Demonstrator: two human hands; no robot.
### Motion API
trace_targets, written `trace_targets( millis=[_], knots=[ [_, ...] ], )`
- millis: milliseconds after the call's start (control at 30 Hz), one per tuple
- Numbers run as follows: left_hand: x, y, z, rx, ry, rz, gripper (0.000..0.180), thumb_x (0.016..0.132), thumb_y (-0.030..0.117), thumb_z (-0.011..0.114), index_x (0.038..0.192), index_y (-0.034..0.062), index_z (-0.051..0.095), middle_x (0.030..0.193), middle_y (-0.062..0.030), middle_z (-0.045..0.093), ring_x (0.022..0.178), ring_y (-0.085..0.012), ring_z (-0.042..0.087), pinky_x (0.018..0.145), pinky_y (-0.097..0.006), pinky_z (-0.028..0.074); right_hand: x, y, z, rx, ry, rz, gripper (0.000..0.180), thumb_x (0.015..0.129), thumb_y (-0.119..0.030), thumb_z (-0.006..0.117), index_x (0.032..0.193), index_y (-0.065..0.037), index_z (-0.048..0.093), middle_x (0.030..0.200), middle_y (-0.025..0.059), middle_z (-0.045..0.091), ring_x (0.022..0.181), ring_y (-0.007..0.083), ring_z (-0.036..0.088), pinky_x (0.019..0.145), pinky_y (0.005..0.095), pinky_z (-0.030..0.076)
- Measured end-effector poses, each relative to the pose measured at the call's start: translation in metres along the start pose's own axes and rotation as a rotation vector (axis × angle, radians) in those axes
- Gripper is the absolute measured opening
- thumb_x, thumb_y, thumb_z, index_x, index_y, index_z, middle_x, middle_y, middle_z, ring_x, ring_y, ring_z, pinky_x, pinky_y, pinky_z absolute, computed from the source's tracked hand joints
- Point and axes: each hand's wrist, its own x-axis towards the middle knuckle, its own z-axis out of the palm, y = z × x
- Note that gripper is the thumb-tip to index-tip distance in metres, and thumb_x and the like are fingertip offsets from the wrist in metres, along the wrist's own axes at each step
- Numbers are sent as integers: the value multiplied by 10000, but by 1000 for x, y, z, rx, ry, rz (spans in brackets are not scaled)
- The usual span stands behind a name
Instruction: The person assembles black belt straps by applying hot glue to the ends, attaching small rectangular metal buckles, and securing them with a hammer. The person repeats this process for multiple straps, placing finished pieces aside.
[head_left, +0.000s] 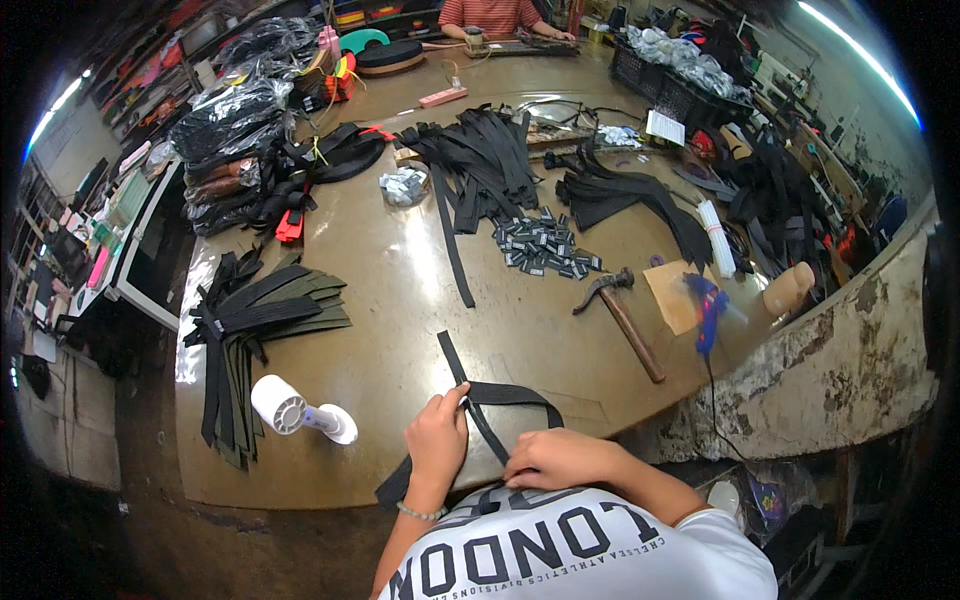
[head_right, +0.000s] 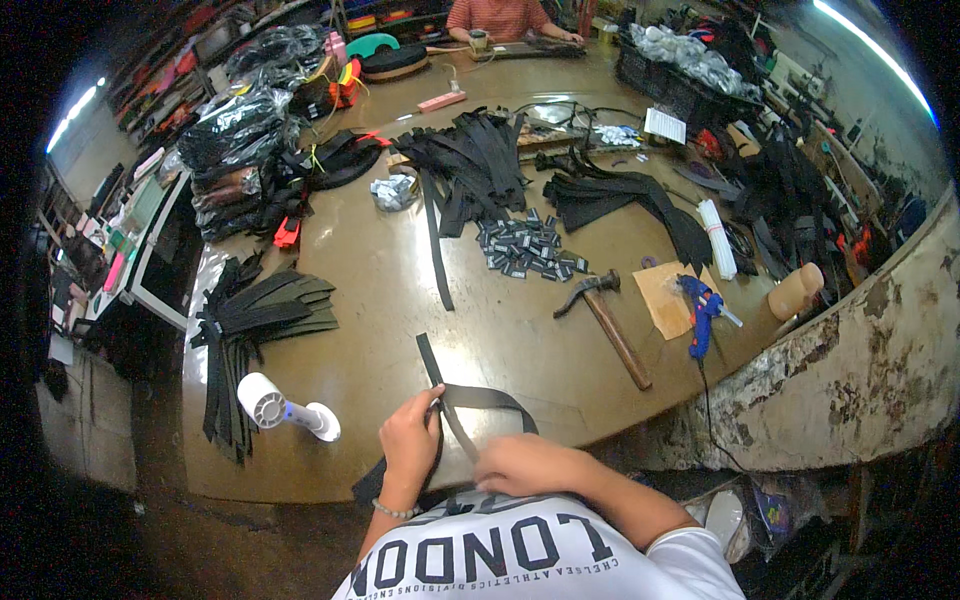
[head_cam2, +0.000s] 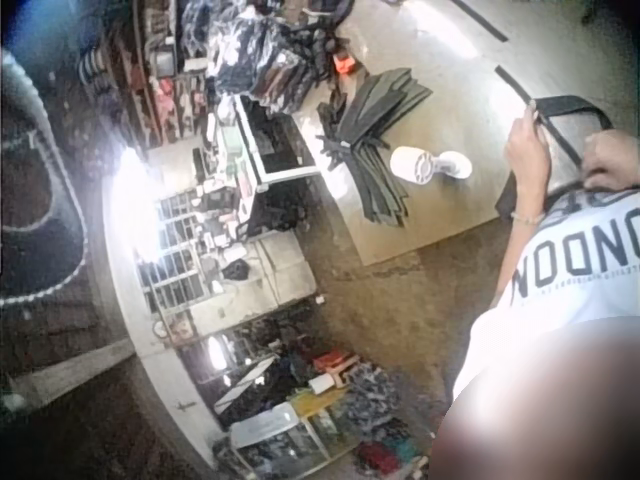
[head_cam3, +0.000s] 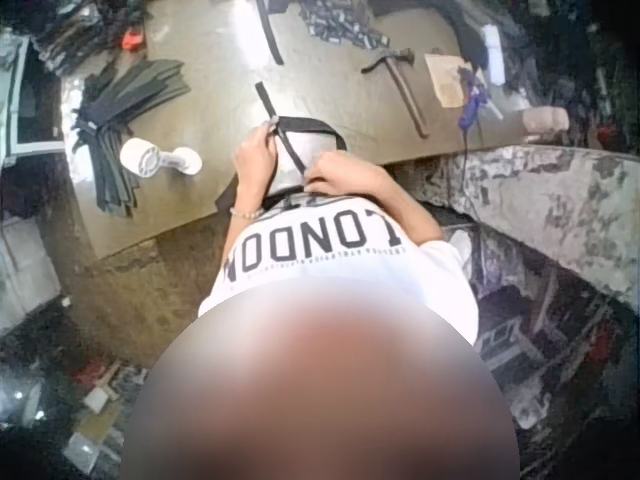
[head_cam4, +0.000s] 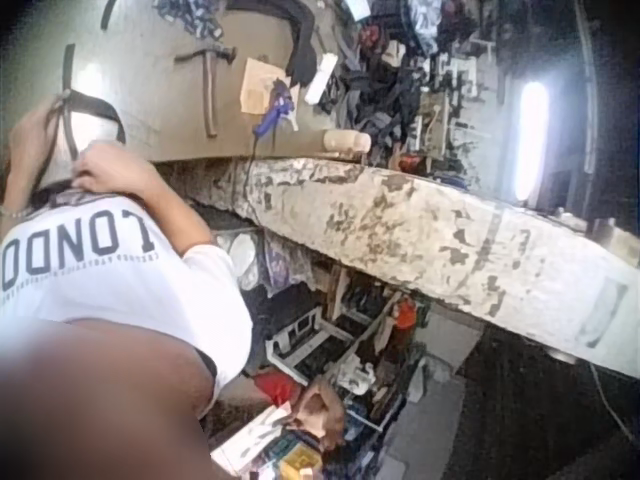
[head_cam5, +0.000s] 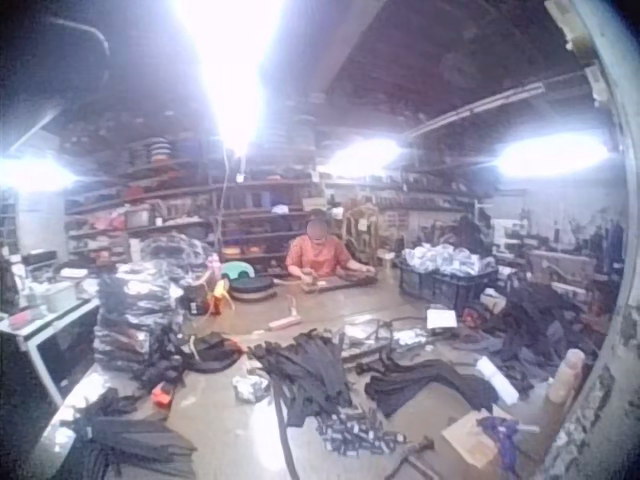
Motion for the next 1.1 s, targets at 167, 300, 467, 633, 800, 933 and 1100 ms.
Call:
trace_targets(
  millis=[167, 300, 467, 633, 800, 933, 1100],
  knots=[
    [1, -1, 1, 5, 43, 65, 314, 849, 66, 636, 1134, 196, 663, 866, -82, 669, 769, -318, 662, 624, -436, 518, -7, 3, -3, -574, 719, 109, 387, 804, -77, 671, 1185, -92, 609, 1131, 104, 593, 1035, 290, 591, 851, 385, 494],
    [1, 1, 1, -27, 42, 12, 307, 857, 60, 626, 1140, 179, 637, 934, -82, 687, 797, -322, 669, 635, -432, 521, -23, 17, 5, -380, 629, 345, 342, 799, -26, 567, 1132, -83, 622, 1160, 100, 574, 1096, 305, 557, 872, 394, 477],
    [1, 1, 1, 6, 39, 75, 276, 853, 61, 635, 1108, 167, 642, 852, -76, 651, 754, -308, 656, 617, -417, 512, -98, 33, 3, -494, 679, 210, 380, 747, 10, 655, 1116, -84, 659, 1104, 87, 630, 1009, 288, 603, 844, 421, 483],
    [3, 1, -7, 13, 58, 60, 335, 854, 106, 691, 1180, 180, 678, 811, -83, 633, 675, -299, 634, 584, -393, 492, -161, 102, -23, -170, 1494, 807, 375, 813, -149, 761, 1133, -30, 606, 997, 72, 634, 957, 242, 616, 871, 355, 481],
    [-13, 0, -24, -59, 156, 13, 260, 871, 123, 696, 1130, 122, 687, 843, -102, 666, 703, -293, 653, 618, -380, 506, -151, 183, -84, 13, 1801, 531, 535, 913, -264, 719, 1328, -22, 483, 1074, 139, 636, 966, 253, 620, 868, 337, 492],
    [-20, -4, -17, -46, 59, -28, 219, 868, 131, 710, 1087, 130, 699, 866, -108, 690, 727, -293, 665, 630, -375, 514, -122, 128, -133, -412, 1294, 1099, 403, 944, -293, 668, 1202, -13, 535, 1021, 141, 681, 912, 223, 663, 819, 349, 520],
    [-15, -15, -6, 43, 74, 86, 430, 775, 123, 738, 1194, 193, 671, 726, -51, 536, 627, -235, 592, 566, -357, 479, -21, 40, -104, -1, 856, 192, 407, 887, -250, 734, 1175, -30, 548, 958, 155, 706, 861, 212, 696, 793, 348, 534]
  ],
)
